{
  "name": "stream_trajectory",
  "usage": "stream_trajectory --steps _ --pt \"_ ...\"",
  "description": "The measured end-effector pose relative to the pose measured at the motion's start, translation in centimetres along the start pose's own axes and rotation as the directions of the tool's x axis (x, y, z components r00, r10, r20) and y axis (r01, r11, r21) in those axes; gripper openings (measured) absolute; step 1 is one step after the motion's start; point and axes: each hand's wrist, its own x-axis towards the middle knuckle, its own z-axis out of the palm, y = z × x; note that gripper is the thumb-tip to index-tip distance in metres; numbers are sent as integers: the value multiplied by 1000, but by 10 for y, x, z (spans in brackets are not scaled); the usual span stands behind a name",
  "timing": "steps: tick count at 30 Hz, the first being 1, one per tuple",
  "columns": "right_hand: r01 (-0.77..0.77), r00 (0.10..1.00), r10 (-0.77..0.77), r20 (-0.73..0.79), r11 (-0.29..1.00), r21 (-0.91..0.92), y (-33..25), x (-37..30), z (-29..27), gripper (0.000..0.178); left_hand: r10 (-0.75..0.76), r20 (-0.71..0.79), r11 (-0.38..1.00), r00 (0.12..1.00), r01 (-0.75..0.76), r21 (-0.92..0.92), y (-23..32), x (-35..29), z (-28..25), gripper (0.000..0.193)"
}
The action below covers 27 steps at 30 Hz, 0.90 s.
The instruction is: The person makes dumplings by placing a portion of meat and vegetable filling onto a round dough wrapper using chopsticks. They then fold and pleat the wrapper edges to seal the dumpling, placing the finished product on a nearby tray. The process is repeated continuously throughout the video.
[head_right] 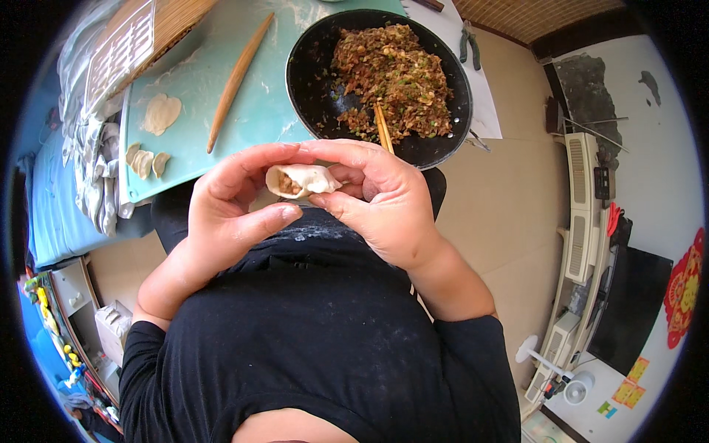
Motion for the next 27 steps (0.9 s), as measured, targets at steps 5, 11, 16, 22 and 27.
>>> stream_trajectory --steps 5,11,16,22,27 --pt "88 993 -95 -71 991 -97 5 -2 -1 26 -125 -119 964 985 93 -248 5 0 3 39" --pt "130 983 -159 -96 958 -257 10 -3 -1 26 -334 -130 913 934 286 -289 2 5 -3 24" --pt "100 990 -134 -52 901 -423 9 -2 7 31 -377 -115 912 919 346 -218 -1 5 -5 19" --pt "185 965 -253 -73 850 -494 12 0 6 36 -287 -292 943 912 216 -252 2 9 9 17" --pt "219 945 -317 -83 798 -561 12 -2 4 35 -428 -102 880 898 388 -274 -6 7 -4 13"
